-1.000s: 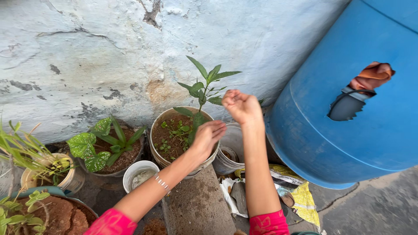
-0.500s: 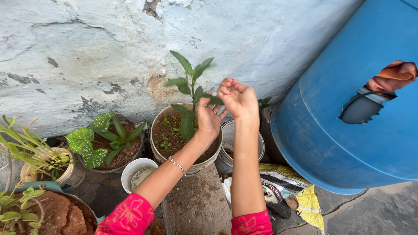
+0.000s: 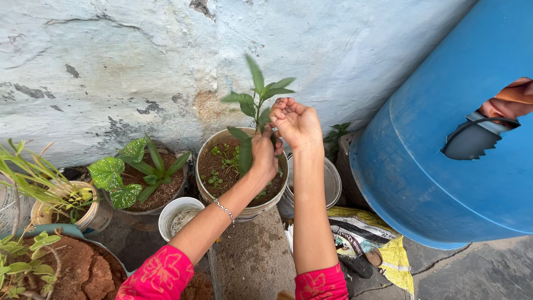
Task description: The person picks weeds from a potted plant and then uses their hands to scoop and transfer soil from one bucket into another bucket.
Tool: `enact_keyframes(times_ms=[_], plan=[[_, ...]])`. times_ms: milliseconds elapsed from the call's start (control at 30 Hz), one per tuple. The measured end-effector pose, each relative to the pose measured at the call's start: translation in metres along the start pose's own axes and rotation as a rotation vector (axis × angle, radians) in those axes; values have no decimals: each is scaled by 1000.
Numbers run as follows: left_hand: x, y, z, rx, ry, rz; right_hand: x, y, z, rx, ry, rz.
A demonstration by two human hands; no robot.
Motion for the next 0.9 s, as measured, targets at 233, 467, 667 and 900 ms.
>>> enact_keyframes(times_ms=[233,467,667,900], plan=[[14,-1,0,198,-171,-104,9,5,4,-19,49,20],[5,-11,0,18,-114,-108,11,-1,3,-42,77,13],[-17,-16,-5,-68,-1,-169,10,2,5,-27,59,-62],[0,-10,1,42,-154,-221,8,-1,3,-35,44,-53]])
Point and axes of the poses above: each hand's wrist, its own y-axis away from the middle knuckle, its own z-axis out of the palm, x = y × z, the point moved 2 cm from there along -y, towards the middle knuckle, and after that the axes turned 14 degrees about x, right-handed, at the moved point
